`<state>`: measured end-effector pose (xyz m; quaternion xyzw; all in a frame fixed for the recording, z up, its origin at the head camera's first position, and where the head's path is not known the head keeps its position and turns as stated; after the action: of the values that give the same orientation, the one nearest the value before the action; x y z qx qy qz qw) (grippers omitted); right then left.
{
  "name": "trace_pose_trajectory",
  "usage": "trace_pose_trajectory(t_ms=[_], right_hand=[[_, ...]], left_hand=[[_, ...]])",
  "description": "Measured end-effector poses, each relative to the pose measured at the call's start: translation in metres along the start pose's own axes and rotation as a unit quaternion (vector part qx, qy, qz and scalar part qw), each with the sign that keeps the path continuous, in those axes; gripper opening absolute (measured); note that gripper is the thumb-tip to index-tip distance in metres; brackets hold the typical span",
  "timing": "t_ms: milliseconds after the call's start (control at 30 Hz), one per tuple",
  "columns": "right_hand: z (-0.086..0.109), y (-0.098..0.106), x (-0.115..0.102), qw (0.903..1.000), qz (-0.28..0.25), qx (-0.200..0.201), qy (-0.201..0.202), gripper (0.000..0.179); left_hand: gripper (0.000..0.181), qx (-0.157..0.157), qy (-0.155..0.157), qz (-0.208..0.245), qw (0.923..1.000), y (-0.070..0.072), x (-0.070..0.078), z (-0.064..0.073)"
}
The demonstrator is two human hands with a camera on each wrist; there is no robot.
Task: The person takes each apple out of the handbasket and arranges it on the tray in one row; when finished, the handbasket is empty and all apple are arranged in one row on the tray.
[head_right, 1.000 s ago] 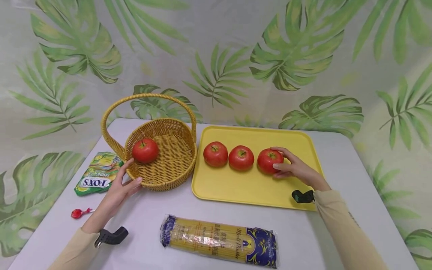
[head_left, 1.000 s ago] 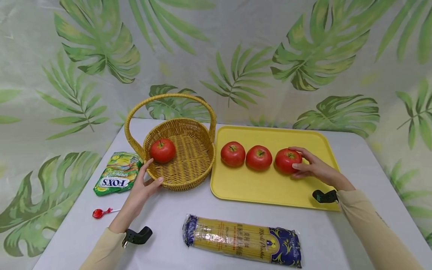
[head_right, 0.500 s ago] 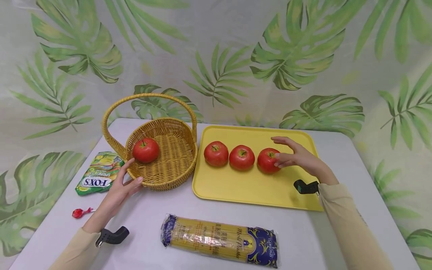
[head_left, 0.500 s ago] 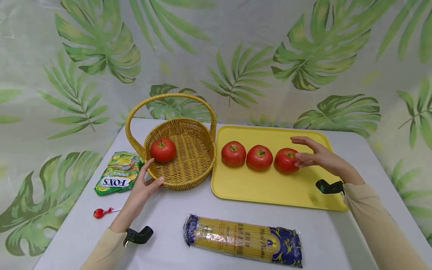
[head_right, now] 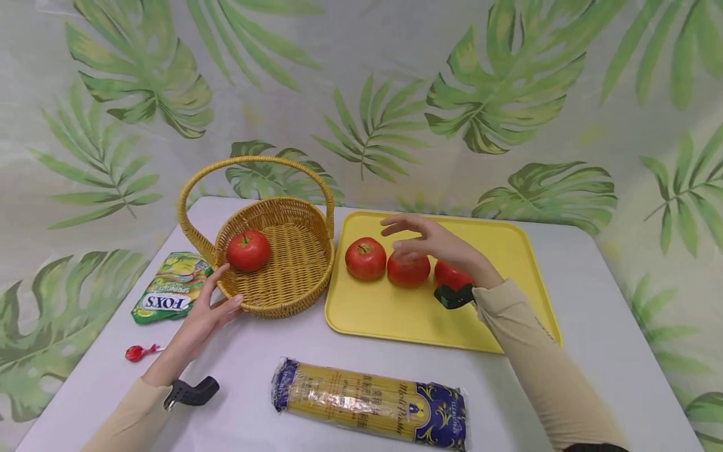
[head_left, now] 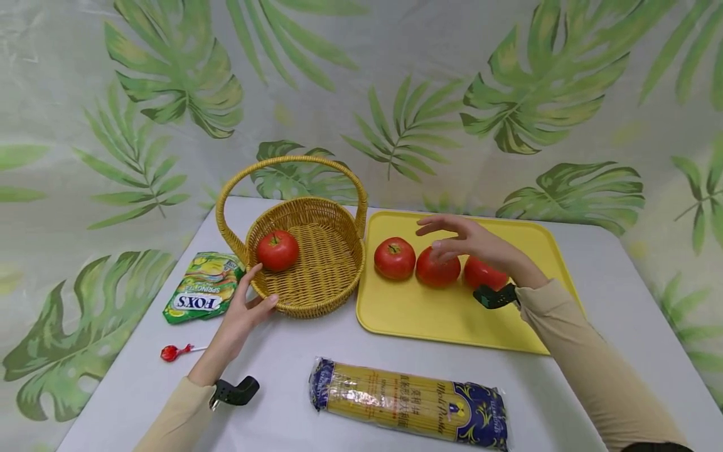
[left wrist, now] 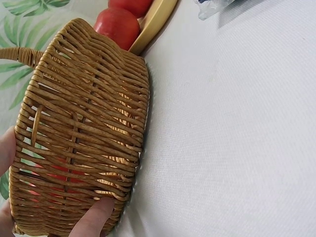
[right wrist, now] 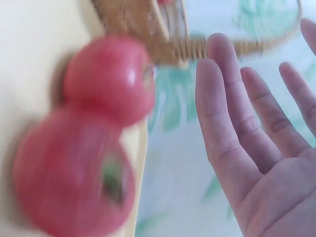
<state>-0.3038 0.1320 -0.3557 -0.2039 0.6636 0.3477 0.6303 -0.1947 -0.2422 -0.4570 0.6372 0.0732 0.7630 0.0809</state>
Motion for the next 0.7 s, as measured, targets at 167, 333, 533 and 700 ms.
trace_pose_trajectory(t_ms=[167, 333, 533, 700], right_hand=[[-0.042, -0.041, -0.012, 0.9985, -0.002, -0.052, 0.016, 0.046], [-0.079, -0.078, -0.018, 0.9953, -0.011, -0.093, 0.024, 0.048], [-0.119, -0.112, -0.021, 0.9945, -0.004, -0.104, 0.011, 0.052], [-0.15, -0.133, -0.018, 0.9955, -0.025, -0.091, -0.006, 0.055]], left_hand=[[0.076, -0.003, -0.003, 0.005, 1.0, -0.001, 0.0, 0.0], [0.076, -0.003, -0.006, 0.004, 1.0, -0.001, 0.0, 0.0], [0.076, 0.0, -0.009, 0.0, 1.0, -0.001, -0.001, 0.0], [0.075, 0.0, -0.009, 0.006, 0.9999, -0.001, -0.001, 0.0]])
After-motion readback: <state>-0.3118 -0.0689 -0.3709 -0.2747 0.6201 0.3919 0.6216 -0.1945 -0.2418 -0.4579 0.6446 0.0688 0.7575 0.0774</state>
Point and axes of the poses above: each hand's wrist, its own z-axis away from the middle knuckle, its own y-axis out of the back of the hand, x = y × z, the point moved 8 cm from there along -z, towards the middle knuckle, and after that the axes turned 6 degrees about -z, right-handed, at the moved point
